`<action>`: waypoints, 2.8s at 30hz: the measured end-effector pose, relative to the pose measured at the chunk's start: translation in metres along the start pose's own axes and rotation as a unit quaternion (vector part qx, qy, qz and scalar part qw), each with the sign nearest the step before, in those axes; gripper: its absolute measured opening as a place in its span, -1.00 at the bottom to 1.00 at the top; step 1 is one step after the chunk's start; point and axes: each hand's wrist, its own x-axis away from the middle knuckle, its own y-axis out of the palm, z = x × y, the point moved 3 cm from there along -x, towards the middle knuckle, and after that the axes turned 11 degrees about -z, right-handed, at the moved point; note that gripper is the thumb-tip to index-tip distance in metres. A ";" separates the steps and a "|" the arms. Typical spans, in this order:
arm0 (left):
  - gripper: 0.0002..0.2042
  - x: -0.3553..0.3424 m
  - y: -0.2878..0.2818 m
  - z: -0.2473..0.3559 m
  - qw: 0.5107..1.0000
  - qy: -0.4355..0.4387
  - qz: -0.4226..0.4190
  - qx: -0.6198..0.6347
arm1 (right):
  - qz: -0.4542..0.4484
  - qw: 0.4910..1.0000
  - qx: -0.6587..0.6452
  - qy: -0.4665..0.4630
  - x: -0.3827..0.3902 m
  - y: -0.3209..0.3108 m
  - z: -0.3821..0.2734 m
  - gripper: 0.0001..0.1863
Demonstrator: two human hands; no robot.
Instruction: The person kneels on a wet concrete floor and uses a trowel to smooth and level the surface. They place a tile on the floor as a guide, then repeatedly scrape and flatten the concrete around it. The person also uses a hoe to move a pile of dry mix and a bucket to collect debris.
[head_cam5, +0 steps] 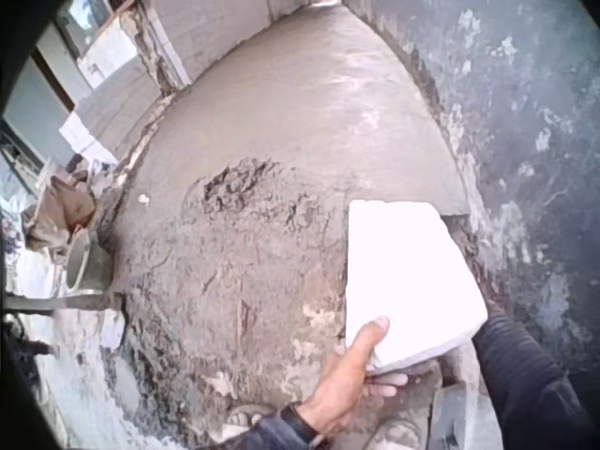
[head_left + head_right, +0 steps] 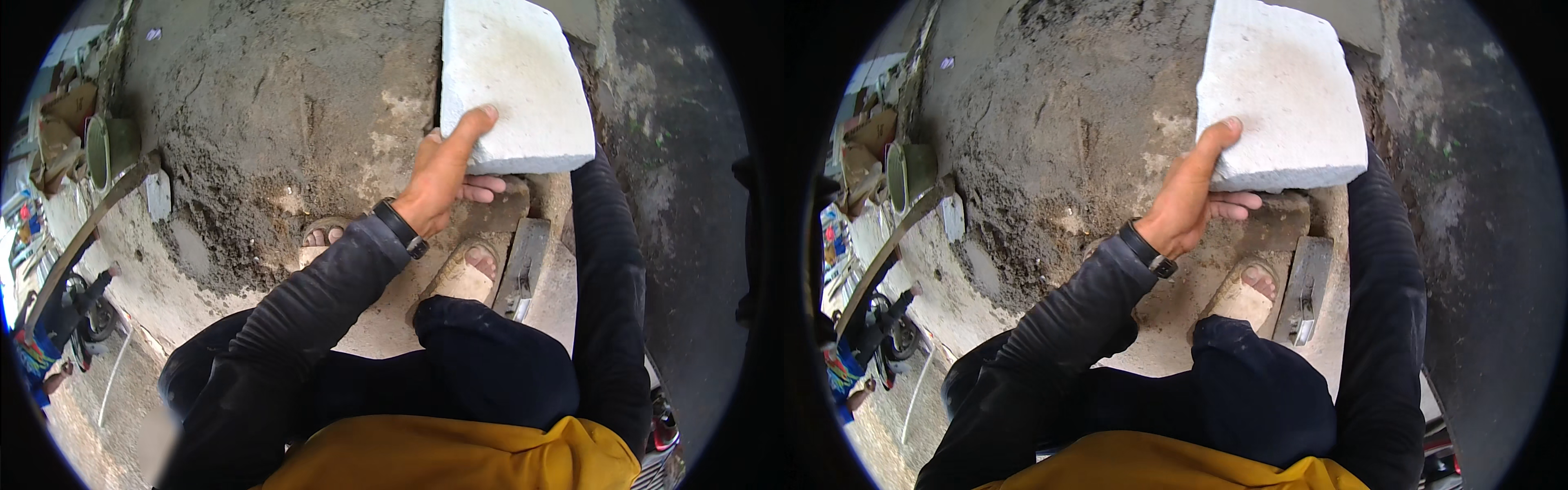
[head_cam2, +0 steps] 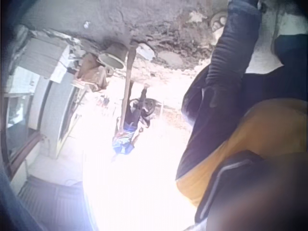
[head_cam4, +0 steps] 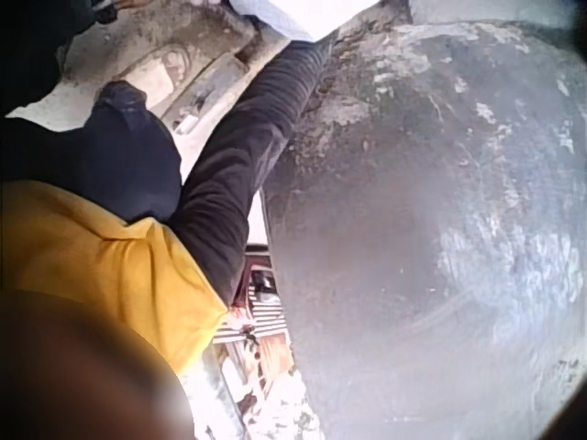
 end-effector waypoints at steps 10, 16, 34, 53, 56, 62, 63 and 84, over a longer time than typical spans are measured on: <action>-0.25 -0.006 -0.003 0.013 0.992 0.045 -0.055 -0.104 | 0.036 0.993 0.039 -0.109 0.001 0.054 -0.013 -0.28; -0.26 -0.004 -0.006 0.016 0.995 0.027 -0.031 -0.090 | 0.027 0.992 0.023 -0.123 0.006 0.046 -0.020 -0.29; -0.20 -0.003 -0.010 -0.004 0.998 -0.009 -0.006 -0.054 | 0.194 0.918 0.291 -0.185 -0.030 0.070 0.000 -0.41; -0.16 -0.015 -0.064 -0.088 0.999 -0.029 0.014 0.020 | 0.218 0.957 0.143 -0.127 0.035 0.028 0.023 -0.41; -0.08 -0.020 -0.073 -0.102 0.997 -0.041 0.013 0.059 | 0.125 0.935 -0.323 -0.073 0.062 0.011 0.003 -0.27; -0.04 -0.025 -0.077 -0.118 0.995 -0.064 0.026 0.075 | 0.112 0.916 -0.380 -0.054 0.082 0.041 -0.055 0.18; -0.03 -0.024 -0.077 -0.115 0.996 -0.066 0.021 0.061 | 0.140 0.911 -0.386 -0.045 0.081 0.043 -0.056 0.20; -0.05 -0.065 -0.099 -0.075 0.731 0.056 0.010 -0.680 | 0.160 0.920 -0.359 -0.014 0.059 0.042 -0.026 -0.26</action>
